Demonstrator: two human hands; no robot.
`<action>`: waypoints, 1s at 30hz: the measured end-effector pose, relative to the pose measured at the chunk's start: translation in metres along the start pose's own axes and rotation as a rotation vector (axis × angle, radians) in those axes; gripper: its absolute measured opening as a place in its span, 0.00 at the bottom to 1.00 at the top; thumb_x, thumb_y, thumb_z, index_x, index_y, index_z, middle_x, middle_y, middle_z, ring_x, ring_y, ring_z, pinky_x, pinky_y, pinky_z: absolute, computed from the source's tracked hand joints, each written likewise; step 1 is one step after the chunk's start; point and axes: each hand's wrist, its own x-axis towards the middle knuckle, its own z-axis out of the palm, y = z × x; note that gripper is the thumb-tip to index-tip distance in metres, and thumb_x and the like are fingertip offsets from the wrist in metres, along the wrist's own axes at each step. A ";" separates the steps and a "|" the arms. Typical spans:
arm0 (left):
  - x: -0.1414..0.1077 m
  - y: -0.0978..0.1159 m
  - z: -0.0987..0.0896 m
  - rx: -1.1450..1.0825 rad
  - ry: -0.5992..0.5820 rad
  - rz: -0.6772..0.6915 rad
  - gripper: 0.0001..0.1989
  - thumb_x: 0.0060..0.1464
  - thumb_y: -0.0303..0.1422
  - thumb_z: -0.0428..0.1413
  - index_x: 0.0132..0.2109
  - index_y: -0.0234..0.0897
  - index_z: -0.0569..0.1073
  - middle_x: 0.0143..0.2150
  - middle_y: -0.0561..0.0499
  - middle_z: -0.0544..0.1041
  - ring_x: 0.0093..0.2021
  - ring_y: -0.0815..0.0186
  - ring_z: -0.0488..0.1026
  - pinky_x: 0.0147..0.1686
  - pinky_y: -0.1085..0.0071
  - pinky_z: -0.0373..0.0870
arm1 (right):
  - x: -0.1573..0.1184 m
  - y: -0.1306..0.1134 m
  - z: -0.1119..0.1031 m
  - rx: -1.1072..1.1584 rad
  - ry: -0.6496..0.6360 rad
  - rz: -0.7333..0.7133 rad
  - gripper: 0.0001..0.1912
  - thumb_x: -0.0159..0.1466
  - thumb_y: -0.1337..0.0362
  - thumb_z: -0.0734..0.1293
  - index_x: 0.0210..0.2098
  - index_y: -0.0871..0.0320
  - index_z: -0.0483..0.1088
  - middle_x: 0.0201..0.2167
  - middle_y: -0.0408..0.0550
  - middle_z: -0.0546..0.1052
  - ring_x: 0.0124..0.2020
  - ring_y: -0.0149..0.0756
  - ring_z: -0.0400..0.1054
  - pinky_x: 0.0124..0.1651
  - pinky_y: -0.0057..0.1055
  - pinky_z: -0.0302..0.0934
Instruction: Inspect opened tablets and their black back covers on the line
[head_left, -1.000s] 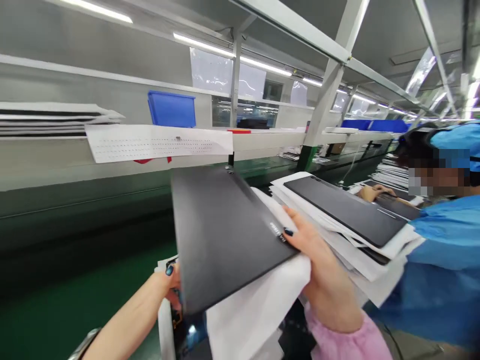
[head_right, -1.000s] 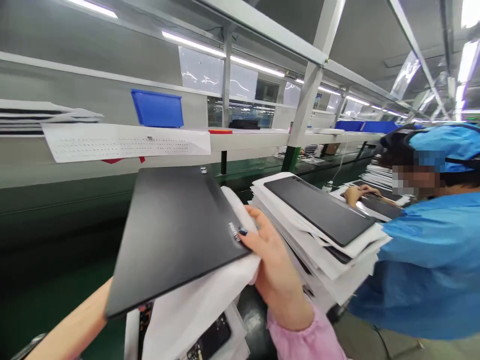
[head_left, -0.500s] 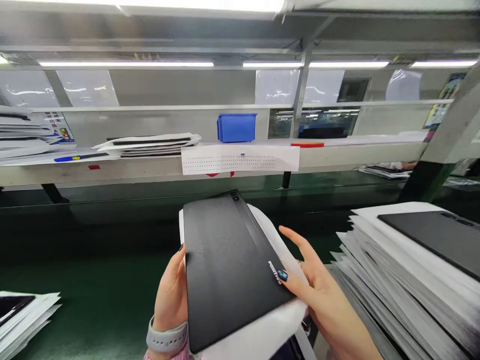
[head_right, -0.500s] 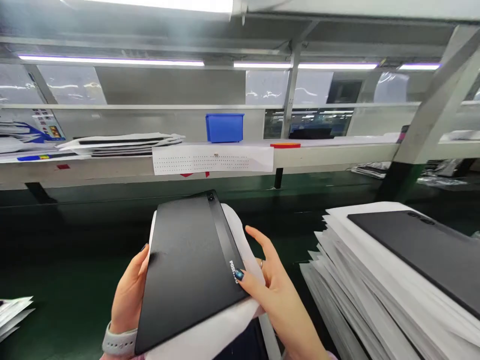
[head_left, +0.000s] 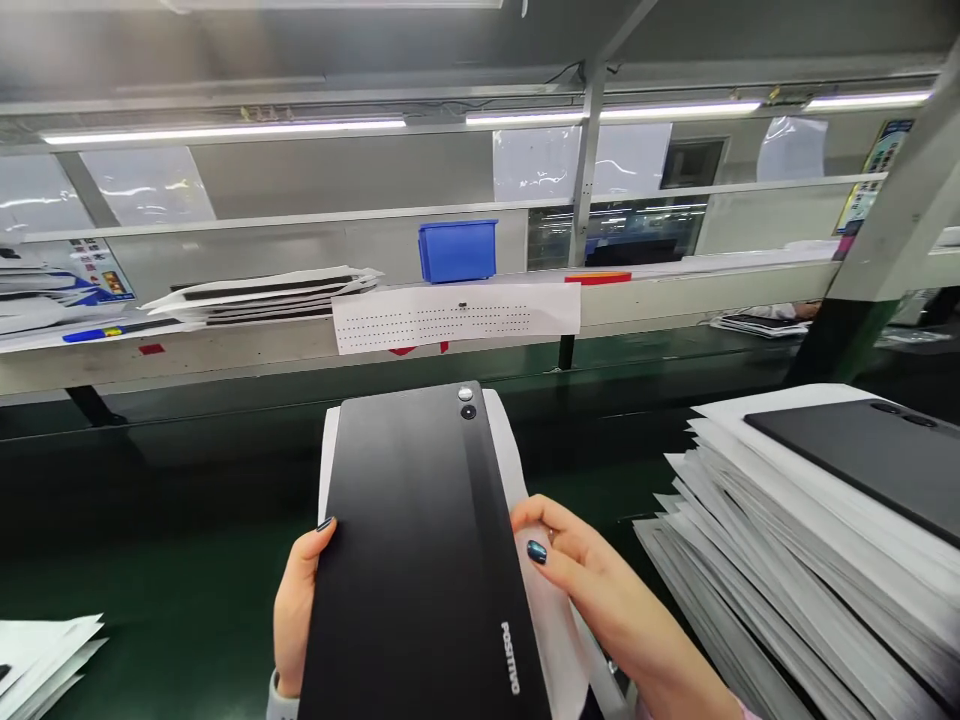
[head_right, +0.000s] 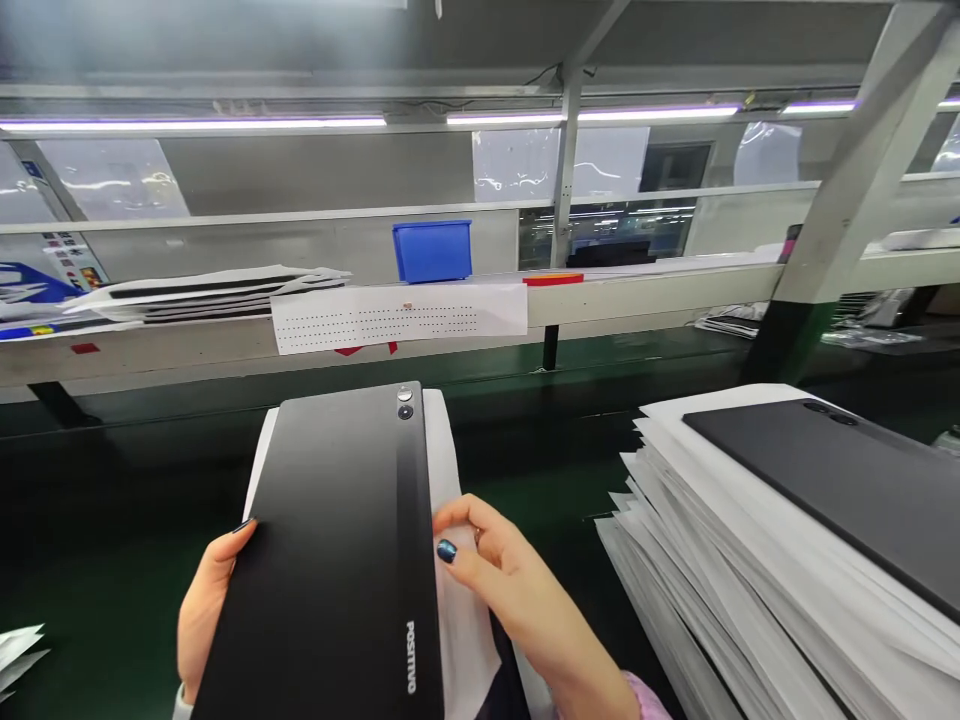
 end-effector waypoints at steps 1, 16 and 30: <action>-0.005 0.000 0.002 -0.009 -0.017 0.006 0.13 0.56 0.29 0.54 0.29 0.38 0.81 0.25 0.52 0.82 0.24 0.62 0.80 0.30 0.69 0.79 | 0.000 0.000 0.001 -0.020 0.007 -0.022 0.09 0.67 0.55 0.72 0.39 0.54 0.74 0.35 0.42 0.77 0.38 0.33 0.71 0.45 0.29 0.65; -0.006 -0.021 0.007 0.105 -0.365 0.112 0.17 0.64 0.37 0.53 0.34 0.36 0.84 0.25 0.49 0.81 0.25 0.65 0.78 0.27 0.76 0.78 | 0.002 -0.005 0.001 0.246 0.048 0.092 0.11 0.62 0.58 0.76 0.42 0.57 0.84 0.33 0.51 0.84 0.35 0.41 0.80 0.39 0.32 0.74; 0.002 -0.013 -0.005 0.201 -0.167 0.116 0.05 0.44 0.28 0.65 0.32 0.37 0.80 0.22 0.54 0.78 0.24 0.61 0.78 0.26 0.71 0.77 | 0.007 -0.004 0.005 0.033 0.166 0.023 0.22 0.63 0.48 0.73 0.50 0.54 0.77 0.41 0.48 0.83 0.38 0.40 0.78 0.43 0.33 0.70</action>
